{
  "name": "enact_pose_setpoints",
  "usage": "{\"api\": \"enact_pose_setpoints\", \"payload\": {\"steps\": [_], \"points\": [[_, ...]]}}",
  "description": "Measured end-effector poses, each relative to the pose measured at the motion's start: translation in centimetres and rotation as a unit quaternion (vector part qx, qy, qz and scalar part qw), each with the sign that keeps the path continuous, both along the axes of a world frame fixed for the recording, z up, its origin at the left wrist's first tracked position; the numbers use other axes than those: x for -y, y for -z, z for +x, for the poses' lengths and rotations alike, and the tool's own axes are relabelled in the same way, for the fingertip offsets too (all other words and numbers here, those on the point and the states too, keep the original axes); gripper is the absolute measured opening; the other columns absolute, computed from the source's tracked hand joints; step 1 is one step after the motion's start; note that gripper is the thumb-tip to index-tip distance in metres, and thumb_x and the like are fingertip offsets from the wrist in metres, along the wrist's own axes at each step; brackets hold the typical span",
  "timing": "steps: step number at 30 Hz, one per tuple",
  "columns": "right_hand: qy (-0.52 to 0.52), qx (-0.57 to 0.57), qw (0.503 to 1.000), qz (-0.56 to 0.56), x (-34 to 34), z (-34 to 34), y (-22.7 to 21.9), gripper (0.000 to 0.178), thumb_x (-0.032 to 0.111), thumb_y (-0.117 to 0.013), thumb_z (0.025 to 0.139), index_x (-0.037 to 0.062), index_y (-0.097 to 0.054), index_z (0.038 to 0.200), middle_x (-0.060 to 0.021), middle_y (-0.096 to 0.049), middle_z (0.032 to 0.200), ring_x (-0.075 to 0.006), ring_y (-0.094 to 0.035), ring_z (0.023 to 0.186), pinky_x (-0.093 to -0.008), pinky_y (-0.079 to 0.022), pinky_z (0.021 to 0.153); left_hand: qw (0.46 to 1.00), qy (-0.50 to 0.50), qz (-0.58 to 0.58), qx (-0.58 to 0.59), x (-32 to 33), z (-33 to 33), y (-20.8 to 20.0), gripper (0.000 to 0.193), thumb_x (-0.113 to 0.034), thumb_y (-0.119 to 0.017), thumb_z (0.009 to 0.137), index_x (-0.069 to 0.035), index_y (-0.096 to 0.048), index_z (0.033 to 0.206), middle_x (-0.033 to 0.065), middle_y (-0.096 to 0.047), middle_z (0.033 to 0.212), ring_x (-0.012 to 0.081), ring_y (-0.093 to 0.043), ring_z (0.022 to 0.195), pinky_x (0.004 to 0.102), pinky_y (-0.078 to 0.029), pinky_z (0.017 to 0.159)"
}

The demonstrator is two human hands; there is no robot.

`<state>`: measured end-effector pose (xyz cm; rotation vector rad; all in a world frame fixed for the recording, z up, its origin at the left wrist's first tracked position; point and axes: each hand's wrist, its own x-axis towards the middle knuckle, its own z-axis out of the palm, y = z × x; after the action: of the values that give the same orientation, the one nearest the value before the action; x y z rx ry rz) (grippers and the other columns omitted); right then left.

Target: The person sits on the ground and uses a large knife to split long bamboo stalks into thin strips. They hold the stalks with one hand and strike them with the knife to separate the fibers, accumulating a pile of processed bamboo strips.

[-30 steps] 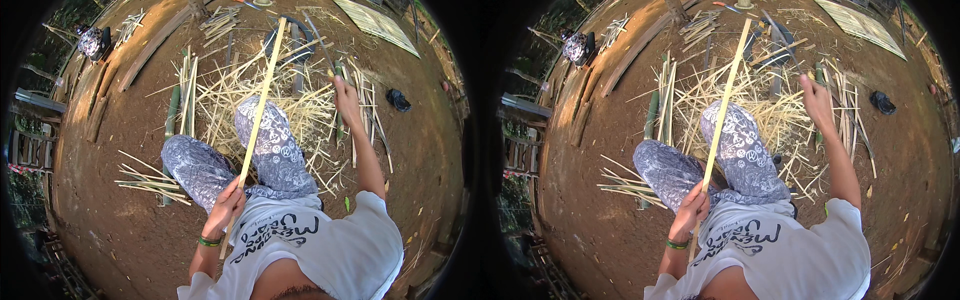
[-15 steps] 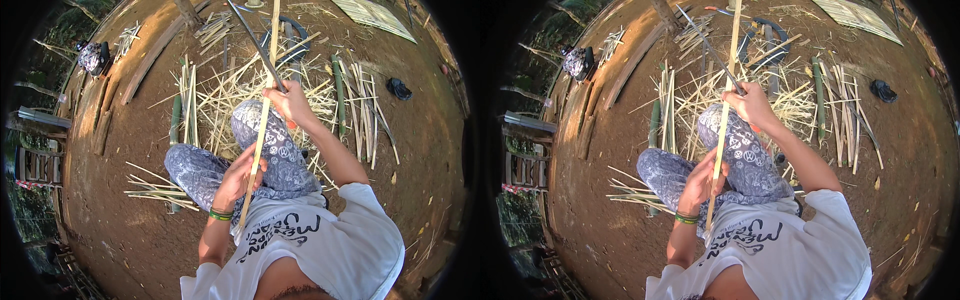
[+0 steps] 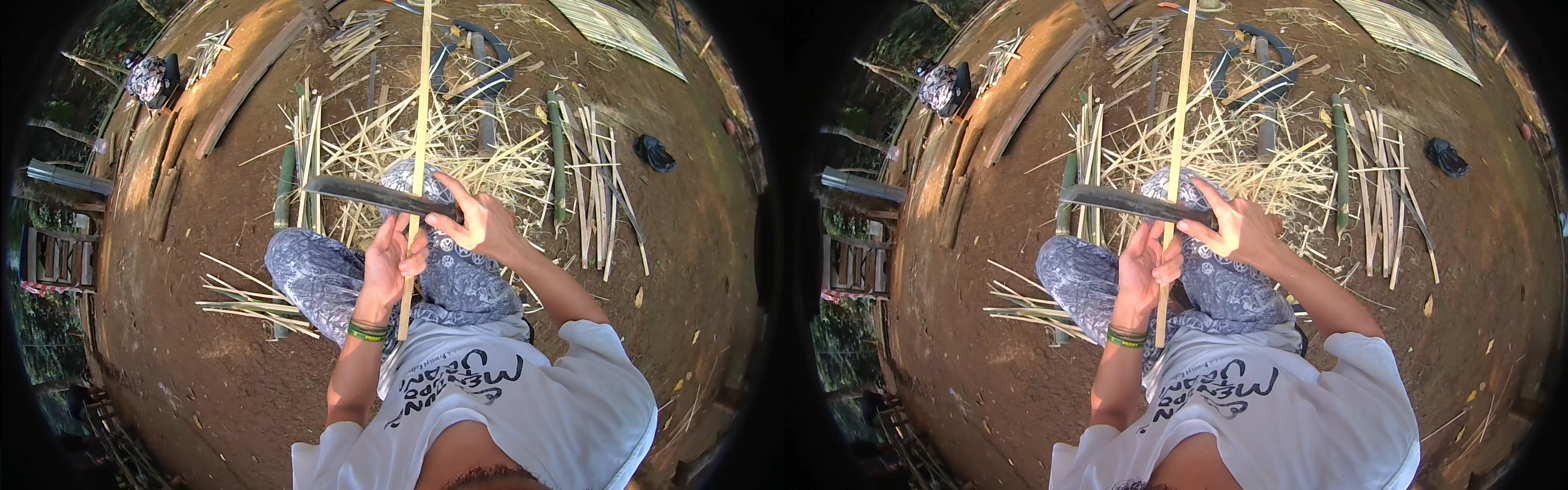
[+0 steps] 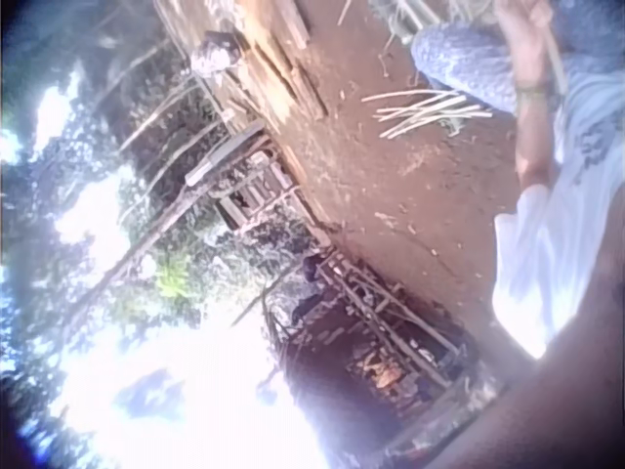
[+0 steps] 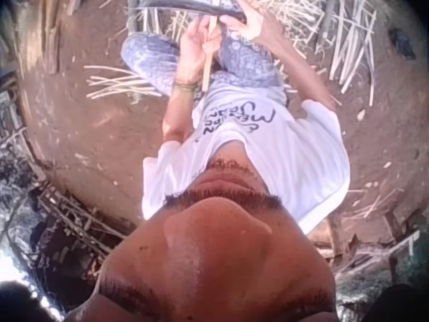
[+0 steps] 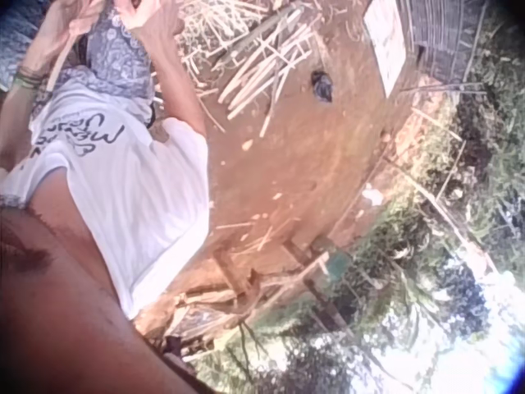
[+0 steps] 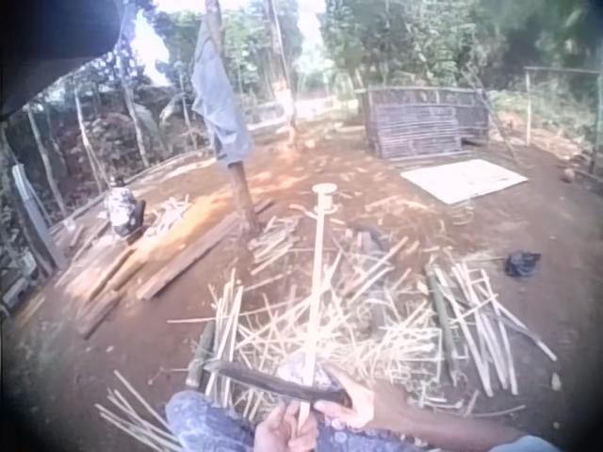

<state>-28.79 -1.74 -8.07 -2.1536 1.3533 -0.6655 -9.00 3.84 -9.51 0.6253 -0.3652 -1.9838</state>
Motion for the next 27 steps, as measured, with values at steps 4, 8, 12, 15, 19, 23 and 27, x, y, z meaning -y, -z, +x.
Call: {"api": "enact_pose_setpoints", "payload": {"steps": [4,8,12,15,19,23,27], "points": [[-0.017,-0.047,0.998,-0.031,-0.4,0.3,-0.5,0.083,0.061,-0.065,0.085,0.0146,-0.039,0.15,-0.0149,-0.054,0.047,-0.0366,-0.062,0.046,-0.0461,-0.046,0.045,1.0,0.005,-0.01,-0.001,0.9,-0.4,-0.6,0.092,-0.077,-0.01,0.095,-0.009,-0.04,0.148,0.0002,-0.041,0.075,0.0069,-0.032,0.048,0.0219,-0.025,0.044],[-0.037,-0.033,0.997,-0.052,-0.1,0.2,0.0,0.088,0.063,-0.065,0.085,0.0093,-0.04,0.149,-0.0156,-0.053,0.046,-0.037,-0.061,0.045,-0.0462,-0.047,0.044,1.0,0.008,-0.027,0.002,1.2,-0.6,-0.3,0.097,-0.082,-0.011,0.091,-0.01,-0.038,0.151,-0.0009,-0.04,0.074,0.0061,-0.03,0.048,0.021,-0.024,0.044],[-0.016,-0.08,0.993,-0.085,-0.4,0.3,0.3,0.086,0.064,-0.065,0.085,0.0108,-0.041,0.148,-0.0152,-0.053,0.046,-0.0371,-0.061,0.045,-0.0465,-0.047,0.043,1.0,-0.013,-0.005,0.003,0.6,-0.9,-0.5,0.095,-0.082,-0.014,0.092,-0.01,-0.039,0.149,-0.001,-0.039,0.072,0.0058,-0.028,0.047,0.0208,-0.023,0.043],[-0.005,-0.043,0.996,-0.083,-0.3,0.2,0.8,0.079,0.06,-0.064,0.087,0.0175,-0.041,0.149,-0.0139,-0.052,0.046,-0.0372,-0.061,0.046,-0.0449,-0.044,0.044,0.999,0.009,-0.032,0.037,-0.3,-0.5,0.2,0.1,-0.086,-0.016,0.088,-0.012,-0.039,0.15,-0.0026,-0.037,0.071,0.0049,-0.026,0.047,0.02,-0.021,0.042],[0.039,-0.008,0.999,-0.034,1.2,-0.5,1.6,0.075,0.061,-0.062,0.089,0.0115,-0.048,0.144,-0.0187,-0.055,0.049,-0.0399,-0.062,0.048,-0.0485,-0.048,0.045,0.999,0.033,0.005,0.02,-2.8,-0.2,0.3,0.102,-0.088,-0.019,0.085,-0.013,-0.036,0.152,-0.0048,-0.034,0.069,0.0035,-0.023,0.046,0.0191,-0.017,0.041],[0.025,-0.011,0.999,-0.029,1.1,-0.9,1.6,0.076,0.061,-0.061,0.09,0.0097,-0.048,0.144,-0.018,-0.054,0.048,-0.0385,-0.062,0.048,-0.0475,-0.048,0.046,0.999,0.025,-0.004,0.047,-3.3,-0.4,0.0,0.098,-0.085,-0.019,0.088,-0.013,-0.036,0.153,-0.0049,-0.032,0.069,0.003,-0.024,0.046,0.0184,-0.019,0.041],[-0.016,-0.051,0.994,-0.091,-0.5,-0.2,1.2,0.085,0.061,-0.065,0.086,0.0072,-0.042,0.148,-0.0139,-0.051,0.046,-0.0351,-0.058,0.043,-0.0455,-0.043,0.043,0.998,-0.003,-0.027,0.057,-0.5,-0.7,0.0,0.093,-0.081,-0.01,0.092,-0.012,-0.042,0.146,-0.0062,-0.031,0.069,0.0026,-0.025,0.046,0.0189,-0.018,0.041]]}}
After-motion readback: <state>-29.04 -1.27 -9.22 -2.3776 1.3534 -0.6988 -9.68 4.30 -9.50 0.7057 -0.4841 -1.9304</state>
